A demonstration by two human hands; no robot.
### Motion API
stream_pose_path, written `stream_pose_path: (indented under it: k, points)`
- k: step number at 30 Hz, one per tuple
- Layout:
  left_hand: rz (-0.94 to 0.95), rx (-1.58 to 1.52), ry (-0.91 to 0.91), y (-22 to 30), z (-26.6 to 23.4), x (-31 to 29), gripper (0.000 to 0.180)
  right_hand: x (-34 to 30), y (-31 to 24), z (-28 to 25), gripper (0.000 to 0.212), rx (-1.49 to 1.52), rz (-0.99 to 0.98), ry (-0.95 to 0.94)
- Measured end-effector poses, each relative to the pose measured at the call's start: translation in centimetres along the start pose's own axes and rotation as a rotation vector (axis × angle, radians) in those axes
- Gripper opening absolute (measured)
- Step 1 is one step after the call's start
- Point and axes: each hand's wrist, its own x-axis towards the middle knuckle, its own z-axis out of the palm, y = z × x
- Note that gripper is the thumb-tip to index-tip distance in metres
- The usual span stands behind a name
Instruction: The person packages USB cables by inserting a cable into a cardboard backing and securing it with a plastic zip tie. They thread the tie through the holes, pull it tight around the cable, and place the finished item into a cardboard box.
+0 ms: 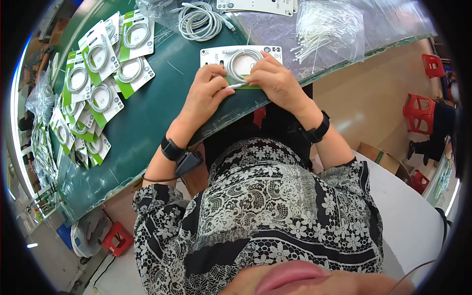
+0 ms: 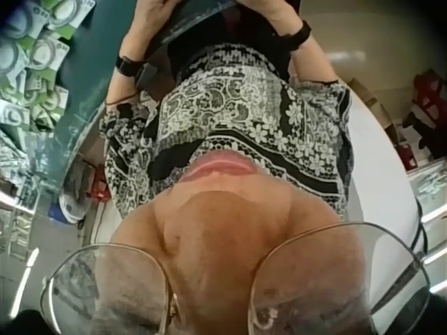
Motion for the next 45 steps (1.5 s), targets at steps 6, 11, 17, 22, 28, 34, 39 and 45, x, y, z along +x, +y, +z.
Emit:
stream_pose_path:
  k: [6,11,17,22,28,34,39,45]
  points:
    - [-0.312,-0.151,-0.262,3.2,-0.7,-2.5,0.017,1.0,1.2,-1.0,0.014,0.274,0.12,0.261]
    - [-0.617,-1.348,0.01,5.0,3.3,-0.5,0.026,2.9,-1.0,-2.7,0.013,0.234,-0.068,0.253]
    - [-0.503,-1.612,0.293,3.4,4.2,1.2,0.029,2.2,-2.2,-2.8,0.012,-0.073,-0.102,0.136]
    - [-0.477,-1.613,0.428,3.7,5.7,1.1,0.026,1.4,-4.1,-1.9,0.015,-0.31,-0.086,0.264]
    - [-0.497,-1.7,0.344,3.9,5.4,1.2,0.025,0.8,-3.1,-2.1,0.021,-0.388,-0.232,0.26]
    - [-0.495,-1.642,0.27,3.7,5.9,0.4,0.027,0.5,-2.6,-2.1,0.023,-0.361,-0.29,0.187]
    - [-0.447,-1.611,0.312,3.1,6.7,0.3,0.03,0.8,-2.2,-2.1,0.023,-0.189,-0.265,0.147]
    - [-0.484,-1.672,0.306,2.9,7.9,0.2,0.029,0.1,-2.0,-1.8,0.028,-0.233,-0.242,0.104]
